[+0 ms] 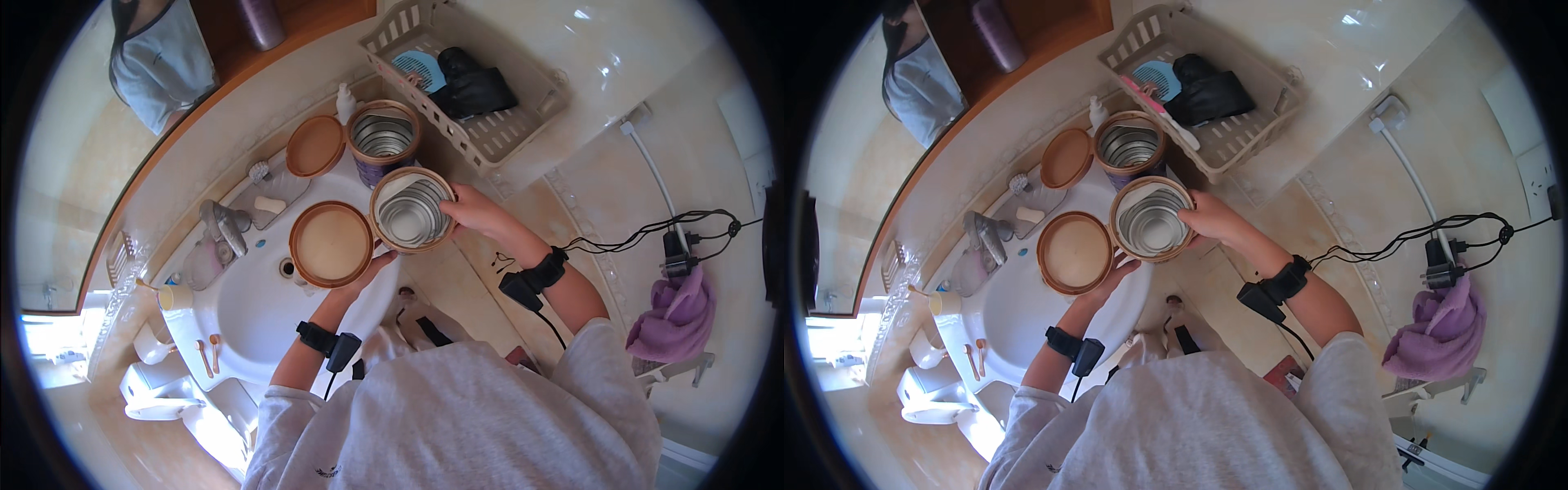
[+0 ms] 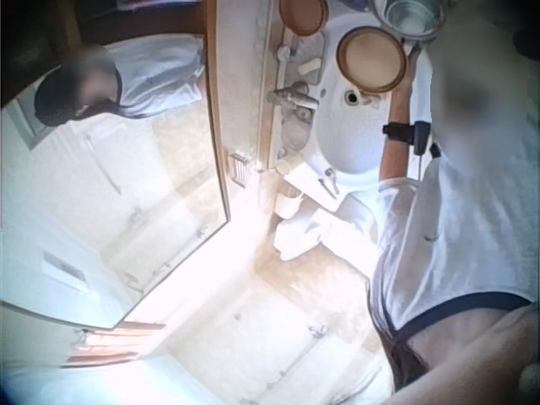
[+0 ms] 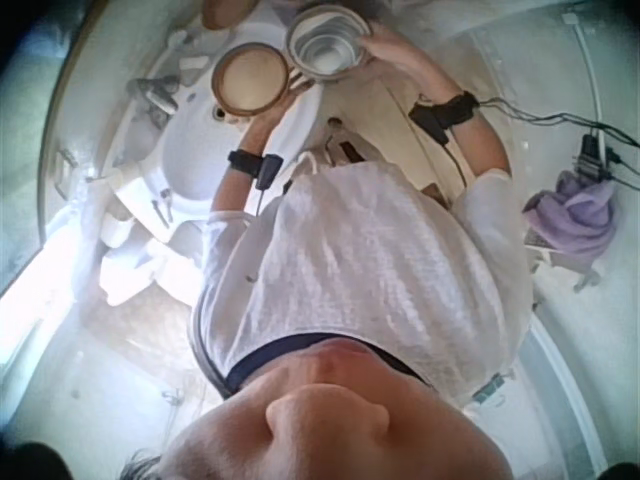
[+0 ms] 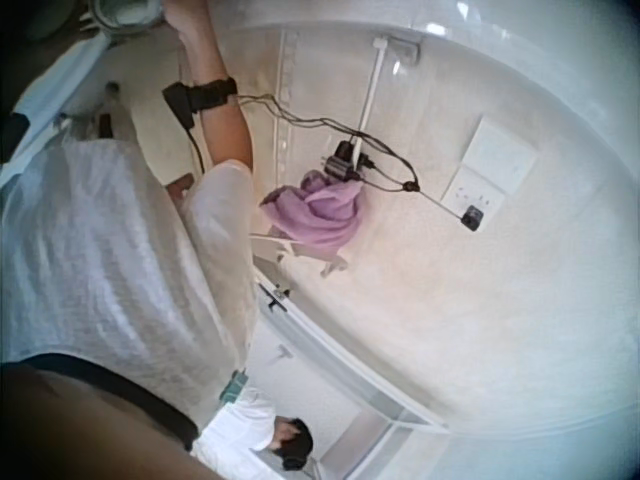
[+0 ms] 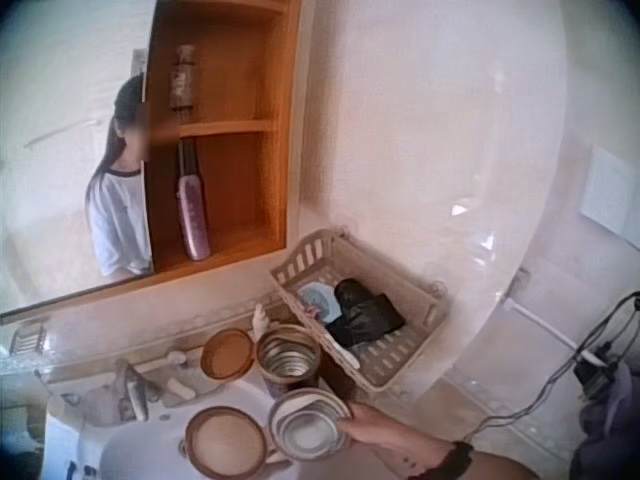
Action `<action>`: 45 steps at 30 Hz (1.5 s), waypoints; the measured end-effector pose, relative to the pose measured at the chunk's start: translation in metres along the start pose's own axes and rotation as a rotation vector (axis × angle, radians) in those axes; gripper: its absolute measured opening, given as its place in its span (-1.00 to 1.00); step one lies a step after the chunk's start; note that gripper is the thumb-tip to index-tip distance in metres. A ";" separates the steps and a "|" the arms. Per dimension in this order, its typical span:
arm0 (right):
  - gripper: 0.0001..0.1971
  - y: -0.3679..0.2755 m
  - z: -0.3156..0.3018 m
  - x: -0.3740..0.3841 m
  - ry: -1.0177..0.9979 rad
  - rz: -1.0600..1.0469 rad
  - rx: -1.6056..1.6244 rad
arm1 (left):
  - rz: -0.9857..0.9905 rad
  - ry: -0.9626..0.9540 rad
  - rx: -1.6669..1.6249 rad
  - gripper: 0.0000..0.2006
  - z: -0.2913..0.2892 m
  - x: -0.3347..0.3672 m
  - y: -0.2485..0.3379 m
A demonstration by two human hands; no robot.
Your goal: The person wipes down the interior and exterior of several purple and tan canisters using a cloth near a bathroom sink.
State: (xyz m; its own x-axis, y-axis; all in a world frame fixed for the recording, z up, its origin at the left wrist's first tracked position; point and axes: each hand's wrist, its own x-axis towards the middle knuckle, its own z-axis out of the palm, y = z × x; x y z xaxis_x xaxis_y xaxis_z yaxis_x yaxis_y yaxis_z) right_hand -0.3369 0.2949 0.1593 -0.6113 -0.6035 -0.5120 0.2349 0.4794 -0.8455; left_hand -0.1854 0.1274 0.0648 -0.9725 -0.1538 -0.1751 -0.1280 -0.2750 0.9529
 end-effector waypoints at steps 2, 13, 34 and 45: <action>-0.67 0.002 -0.003 0.003 -0.003 -0.001 0.000 | 0.000 0.001 0.047 -0.38 0.001 0.004 -0.004; -0.61 0.015 -0.017 0.022 -0.055 -0.010 0.035 | -0.031 0.080 0.135 -0.29 0.012 0.016 -0.003; -0.60 -0.002 -0.015 0.040 -0.054 0.066 0.080 | 0.051 0.051 0.081 -0.28 0.002 0.036 -0.009; -0.58 0.005 -0.016 0.044 0.008 0.080 0.006 | 0.044 0.059 0.112 -0.28 0.001 0.041 -0.022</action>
State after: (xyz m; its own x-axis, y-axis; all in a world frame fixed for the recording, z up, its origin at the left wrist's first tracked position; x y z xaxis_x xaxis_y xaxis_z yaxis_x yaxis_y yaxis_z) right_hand -0.3744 0.2808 0.1354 -0.5966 -0.5582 -0.5766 0.2874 0.5222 -0.8029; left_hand -0.2228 0.1278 0.0370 -0.9650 -0.2195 -0.1432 -0.1093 -0.1596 0.9811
